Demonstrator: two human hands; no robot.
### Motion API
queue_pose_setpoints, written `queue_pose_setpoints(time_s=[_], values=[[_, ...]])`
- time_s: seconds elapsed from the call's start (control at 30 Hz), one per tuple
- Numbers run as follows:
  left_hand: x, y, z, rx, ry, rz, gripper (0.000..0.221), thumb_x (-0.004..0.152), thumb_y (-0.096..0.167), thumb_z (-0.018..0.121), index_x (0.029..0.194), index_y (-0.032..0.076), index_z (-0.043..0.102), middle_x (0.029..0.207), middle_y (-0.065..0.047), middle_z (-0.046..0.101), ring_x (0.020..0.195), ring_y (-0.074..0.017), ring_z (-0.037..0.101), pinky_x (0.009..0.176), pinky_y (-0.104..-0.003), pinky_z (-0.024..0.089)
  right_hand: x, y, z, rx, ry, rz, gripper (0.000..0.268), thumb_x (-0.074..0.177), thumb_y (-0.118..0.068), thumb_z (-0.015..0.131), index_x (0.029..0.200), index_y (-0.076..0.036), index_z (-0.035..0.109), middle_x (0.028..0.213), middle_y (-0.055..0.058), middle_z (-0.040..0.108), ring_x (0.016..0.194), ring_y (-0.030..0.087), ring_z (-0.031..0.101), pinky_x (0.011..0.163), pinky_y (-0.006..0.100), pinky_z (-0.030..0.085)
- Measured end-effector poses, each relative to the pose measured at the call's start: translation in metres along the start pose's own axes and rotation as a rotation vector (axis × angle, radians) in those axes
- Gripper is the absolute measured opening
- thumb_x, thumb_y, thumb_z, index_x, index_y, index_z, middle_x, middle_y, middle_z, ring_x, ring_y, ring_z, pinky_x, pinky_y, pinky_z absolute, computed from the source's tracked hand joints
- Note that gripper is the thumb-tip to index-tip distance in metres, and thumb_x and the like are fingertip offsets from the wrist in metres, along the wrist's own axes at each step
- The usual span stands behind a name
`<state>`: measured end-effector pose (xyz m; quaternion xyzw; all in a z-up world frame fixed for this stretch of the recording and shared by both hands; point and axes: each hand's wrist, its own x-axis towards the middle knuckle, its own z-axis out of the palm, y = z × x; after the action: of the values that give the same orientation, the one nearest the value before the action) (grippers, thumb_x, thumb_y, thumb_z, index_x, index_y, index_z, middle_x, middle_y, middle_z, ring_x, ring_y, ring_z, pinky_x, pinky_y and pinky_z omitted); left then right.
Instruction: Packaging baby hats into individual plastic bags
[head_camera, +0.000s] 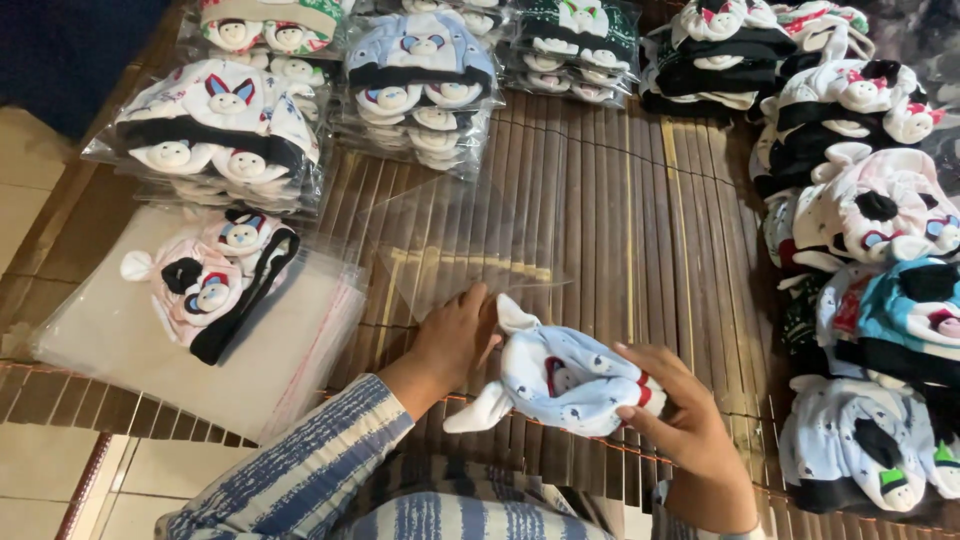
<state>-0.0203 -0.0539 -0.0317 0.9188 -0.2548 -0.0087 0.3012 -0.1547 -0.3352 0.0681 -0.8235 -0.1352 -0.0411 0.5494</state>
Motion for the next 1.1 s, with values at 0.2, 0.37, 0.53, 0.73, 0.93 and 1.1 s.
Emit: queue_pose_setpoints(time_s=[0.2, 0.37, 0.53, 0.73, 0.93, 1.1], values=[[0.002, 0.008, -0.007, 0.284, 0.142, 0.219, 0.057, 0.081, 0.021, 0.076, 0.13, 0.008, 0.05, 0.106, -0.014, 0.052, 0.073, -0.0325, 0.063, 0.066, -0.047, 0.054, 0.009, 0.016, 0.004, -0.018, -0.048, 0.181, 0.057, 0.077, -0.001, 0.074, 0.134, 0.001, 0.064, 0.118, 0.011, 0.069, 0.109, 0.022, 0.065, 0.1, 0.035, 0.049], [0.0, 0.008, -0.005, 0.268, 0.171, 0.224, 0.053, 0.077, 0.019, 0.08, 0.119, 0.009, 0.05, 0.104, -0.012, 0.052, 0.076, -0.0317, 0.065, 0.065, -0.046, 0.055, 0.012, 0.002, 0.001, -0.021, -0.134, 0.193, 0.059, 0.077, 0.0, 0.075, 0.135, -0.003, 0.066, 0.128, 0.012, 0.07, 0.113, 0.023, 0.067, 0.101, 0.036, 0.05], [-0.003, 0.022, -0.021, 0.377, 0.201, 0.312, 0.038, 0.088, 0.01, 0.063, 0.124, 0.003, 0.052, 0.098, -0.011, 0.051, 0.068, -0.0219, 0.06, 0.055, -0.035, 0.053, 0.014, 0.006, 0.01, -0.077, 0.02, 0.246, 0.06, 0.077, 0.001, 0.076, 0.136, -0.003, 0.064, 0.106, 0.007, 0.068, 0.09, 0.016, 0.064, 0.081, 0.028, 0.054], [-0.015, 0.034, -0.038, 0.171, 0.232, 0.39, 0.055, 0.092, 0.004, 0.062, 0.141, 0.017, 0.042, 0.092, -0.007, 0.048, 0.072, -0.021, 0.052, 0.065, -0.039, 0.05, 0.015, 0.01, 0.027, -0.134, 0.229, 0.24, 0.054, 0.082, -0.004, 0.073, 0.135, 0.001, 0.063, 0.11, 0.008, 0.067, 0.096, 0.018, 0.064, 0.087, 0.028, 0.05], [-0.029, 0.032, -0.036, 0.011, 0.225, 0.059, 0.039, 0.083, 0.0, 0.061, 0.122, 0.003, 0.057, 0.112, -0.015, 0.064, 0.093, -0.0347, 0.067, 0.073, -0.045, 0.058, 0.019, 0.011, 0.039, -0.024, 0.454, 0.364, 0.054, 0.083, -0.002, 0.07, 0.137, 0.001, 0.061, 0.124, 0.014, 0.066, 0.107, 0.02, 0.063, 0.095, 0.03, 0.049], [-0.033, 0.035, -0.039, 0.049, 0.372, 0.083, 0.017, 0.086, 0.006, 0.065, 0.103, 0.01, 0.063, 0.1, -0.009, 0.06, 0.079, -0.0346, 0.065, 0.065, -0.046, 0.054, 0.022, 0.008, 0.055, 0.177, 0.564, 0.427, 0.056, 0.087, -0.005, 0.066, 0.14, 0.006, 0.054, 0.122, 0.02, 0.068, 0.103, 0.022, 0.064, 0.089, 0.03, 0.052]])
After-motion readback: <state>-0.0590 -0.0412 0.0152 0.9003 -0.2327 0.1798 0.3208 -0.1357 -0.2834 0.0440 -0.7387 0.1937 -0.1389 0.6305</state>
